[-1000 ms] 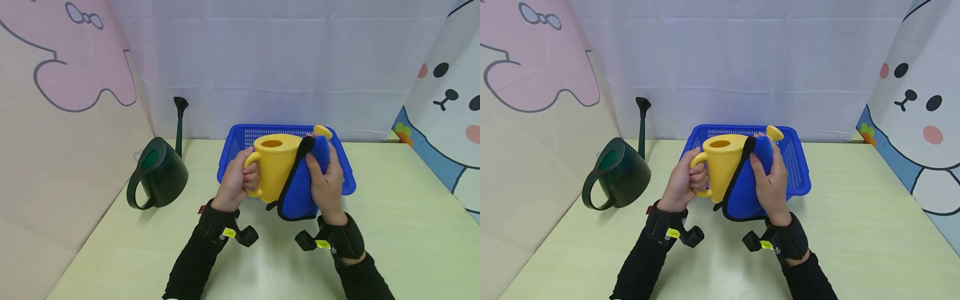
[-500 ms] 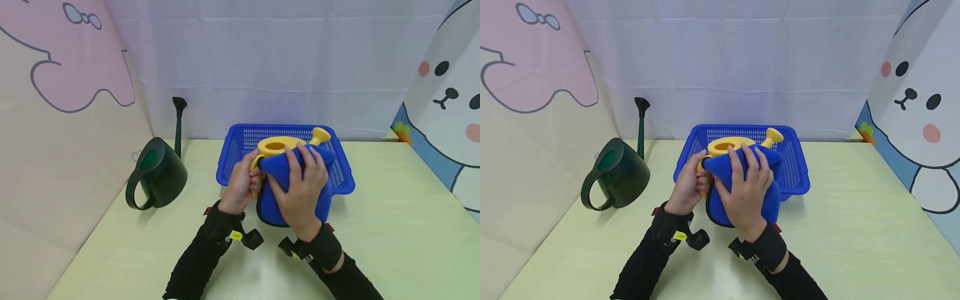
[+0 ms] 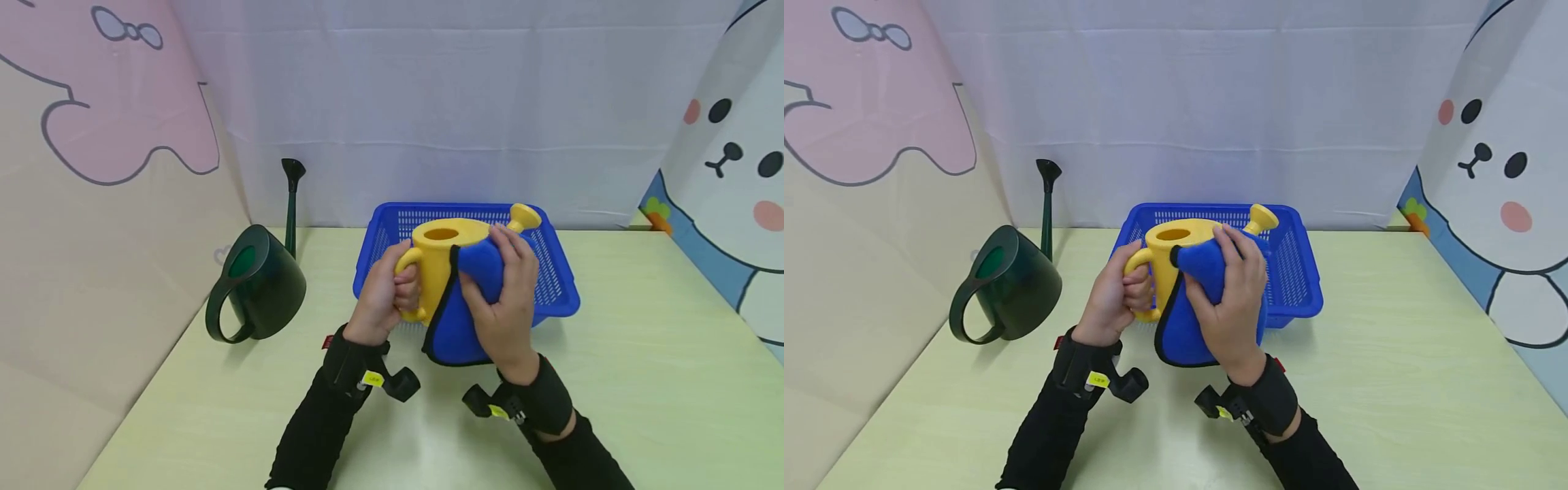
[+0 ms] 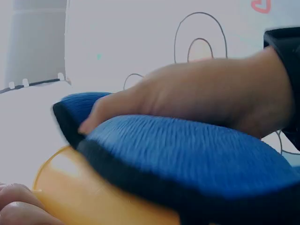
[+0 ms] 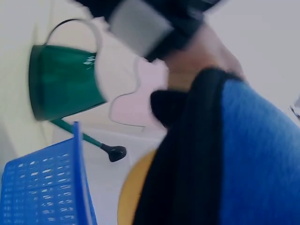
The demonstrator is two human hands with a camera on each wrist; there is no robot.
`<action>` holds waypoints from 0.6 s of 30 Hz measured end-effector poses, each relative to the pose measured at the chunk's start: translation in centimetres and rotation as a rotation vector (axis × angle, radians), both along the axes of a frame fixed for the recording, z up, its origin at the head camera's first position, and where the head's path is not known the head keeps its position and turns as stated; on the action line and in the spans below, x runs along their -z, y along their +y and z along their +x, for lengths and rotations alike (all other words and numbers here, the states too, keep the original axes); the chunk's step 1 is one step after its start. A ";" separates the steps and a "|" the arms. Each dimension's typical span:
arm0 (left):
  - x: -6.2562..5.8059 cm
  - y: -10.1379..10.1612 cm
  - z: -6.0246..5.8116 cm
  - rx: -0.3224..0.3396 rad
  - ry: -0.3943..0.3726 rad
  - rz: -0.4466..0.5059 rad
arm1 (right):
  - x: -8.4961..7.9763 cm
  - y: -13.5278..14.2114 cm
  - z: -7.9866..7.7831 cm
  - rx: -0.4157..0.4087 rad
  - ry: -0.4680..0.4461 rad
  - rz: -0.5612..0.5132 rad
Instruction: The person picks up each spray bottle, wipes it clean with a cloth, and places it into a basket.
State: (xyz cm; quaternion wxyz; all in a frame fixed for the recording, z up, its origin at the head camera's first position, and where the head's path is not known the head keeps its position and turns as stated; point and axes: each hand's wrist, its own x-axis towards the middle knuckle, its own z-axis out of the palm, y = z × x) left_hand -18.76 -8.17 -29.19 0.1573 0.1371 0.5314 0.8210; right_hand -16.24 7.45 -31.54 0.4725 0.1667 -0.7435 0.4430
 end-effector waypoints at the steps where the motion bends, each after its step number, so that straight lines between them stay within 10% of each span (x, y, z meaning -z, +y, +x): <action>1: -0.1 -0.1 0.0 0.013 0.010 0.007 | -0.2 0.4 -0.1 -0.043 -0.030 -0.045; 9: -0.6 -0.7 0.4 -0.024 0.027 0.062 | -0.3 1.5 -0.4 -0.254 -0.113 -0.323; 18: -0.8 -1.3 0.2 -0.121 0.014 0.149 | 1.3 -0.3 -0.5 -0.120 -0.047 -0.037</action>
